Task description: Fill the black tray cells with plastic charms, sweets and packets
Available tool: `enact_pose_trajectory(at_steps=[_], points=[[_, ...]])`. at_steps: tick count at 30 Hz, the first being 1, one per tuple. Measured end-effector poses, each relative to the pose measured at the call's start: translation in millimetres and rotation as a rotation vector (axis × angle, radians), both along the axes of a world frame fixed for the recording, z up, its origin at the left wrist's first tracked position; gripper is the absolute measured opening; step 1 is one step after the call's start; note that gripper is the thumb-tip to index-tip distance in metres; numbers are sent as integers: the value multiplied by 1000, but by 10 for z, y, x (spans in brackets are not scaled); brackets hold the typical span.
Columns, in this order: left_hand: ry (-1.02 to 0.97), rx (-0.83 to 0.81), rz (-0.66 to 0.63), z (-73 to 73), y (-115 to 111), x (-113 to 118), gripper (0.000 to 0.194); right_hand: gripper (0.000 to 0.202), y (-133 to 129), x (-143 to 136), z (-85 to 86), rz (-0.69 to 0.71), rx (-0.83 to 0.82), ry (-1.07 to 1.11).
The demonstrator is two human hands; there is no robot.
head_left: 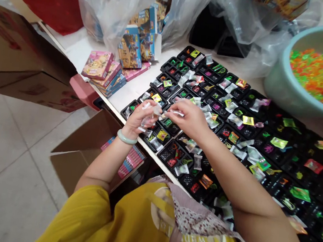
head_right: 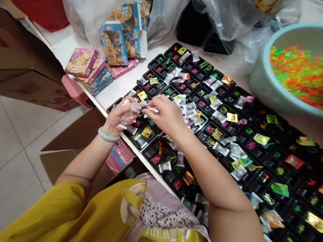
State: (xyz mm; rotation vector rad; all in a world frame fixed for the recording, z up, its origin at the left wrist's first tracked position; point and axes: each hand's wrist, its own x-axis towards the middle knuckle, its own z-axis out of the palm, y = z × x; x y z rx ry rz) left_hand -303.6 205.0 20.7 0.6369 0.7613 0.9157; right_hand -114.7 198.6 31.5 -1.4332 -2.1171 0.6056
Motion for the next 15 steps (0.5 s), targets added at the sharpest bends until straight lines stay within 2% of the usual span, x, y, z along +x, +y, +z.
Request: enact_pose_trajectory(at_steps=[4, 7, 10, 12, 15], points=[[38, 19, -2, -3, -55, 182, 44, 23, -268, 61, 67, -53, 63, 134], [95, 27, -62, 11, -97, 343, 44, 15, -386, 116, 24, -147, 114, 182], [132, 25, -137, 51, -140, 489, 41, 10, -460, 224, -23, -212, 99, 371], [143, 6, -189, 94, -172, 583, 41, 14, -511, 309, -43, -267, -55, 573], [176, -24, -252, 162, -222, 721, 45, 24, -600, 436, -58, -346, -412, 899]])
